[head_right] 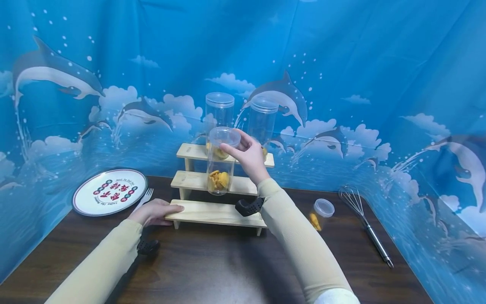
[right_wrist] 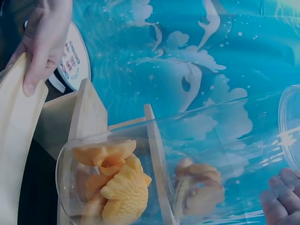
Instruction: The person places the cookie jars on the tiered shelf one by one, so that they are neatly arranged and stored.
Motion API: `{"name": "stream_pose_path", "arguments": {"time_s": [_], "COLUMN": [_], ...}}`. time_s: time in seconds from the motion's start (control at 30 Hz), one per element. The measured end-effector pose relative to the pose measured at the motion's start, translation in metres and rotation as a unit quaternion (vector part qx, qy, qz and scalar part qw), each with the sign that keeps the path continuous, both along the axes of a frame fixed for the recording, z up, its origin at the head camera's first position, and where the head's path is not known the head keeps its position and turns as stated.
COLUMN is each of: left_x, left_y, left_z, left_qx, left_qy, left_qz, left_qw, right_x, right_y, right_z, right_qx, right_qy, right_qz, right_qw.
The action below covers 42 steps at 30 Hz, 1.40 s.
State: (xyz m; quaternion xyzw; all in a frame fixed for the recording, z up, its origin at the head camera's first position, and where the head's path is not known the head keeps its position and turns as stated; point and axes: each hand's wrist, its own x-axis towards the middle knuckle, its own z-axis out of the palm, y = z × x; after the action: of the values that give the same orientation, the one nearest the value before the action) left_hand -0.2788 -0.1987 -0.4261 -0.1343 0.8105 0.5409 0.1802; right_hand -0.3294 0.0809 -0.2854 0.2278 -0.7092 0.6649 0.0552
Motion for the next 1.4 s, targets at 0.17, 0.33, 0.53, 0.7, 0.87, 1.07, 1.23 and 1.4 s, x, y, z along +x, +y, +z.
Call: {"name": "stream_pose_path", "arguments": {"time_s": [0.17,0.33,0.53,0.7,0.87,1.07,1.23,1.4], "left_x": [0.000,0.000,-0.001,-0.001,-0.001,-0.002,-0.001,0.000], "left_y": [0.000,0.000,0.001,-0.001,-0.001,-0.001,0.000,-0.001], "left_z": [-0.001,0.000,0.000,-0.001,-0.001,-0.002,-0.001,-0.002], "left_qx": [0.001,0.001,-0.002,-0.004,-0.001,-0.003,-0.007,-0.004], "left_qy": [0.001,0.001,0.000,0.003,0.002,0.003,0.004,0.004], "left_qz": [0.001,0.003,0.000,-0.001,0.004,0.006,0.007,0.007], "left_qw": [1.0000,1.0000,1.0000,1.0000,1.0000,1.0000,0.9999,1.0000], "right_x": [-0.006,-0.010,-0.011,-0.013,-0.011,-0.007,-0.009,-0.009], "right_y": [-0.008,-0.012,-0.013,-0.020,-0.027,-0.028,-0.026,-0.026], "right_z": [0.001,-0.001,-0.004,-0.004,-0.004,-0.001,-0.001,-0.001], "right_qx": [-0.010,-0.015,-0.027,-0.022,-0.002,0.038,0.057,0.061], "right_qy": [-0.003,-0.008,-0.004,-0.006,-0.011,-0.008,-0.004,-0.002], "right_qz": [-0.006,-0.013,-0.014,-0.025,-0.046,-0.069,-0.071,-0.061], "right_qw": [1.000,1.000,1.000,0.999,0.999,0.997,0.996,0.996]}}
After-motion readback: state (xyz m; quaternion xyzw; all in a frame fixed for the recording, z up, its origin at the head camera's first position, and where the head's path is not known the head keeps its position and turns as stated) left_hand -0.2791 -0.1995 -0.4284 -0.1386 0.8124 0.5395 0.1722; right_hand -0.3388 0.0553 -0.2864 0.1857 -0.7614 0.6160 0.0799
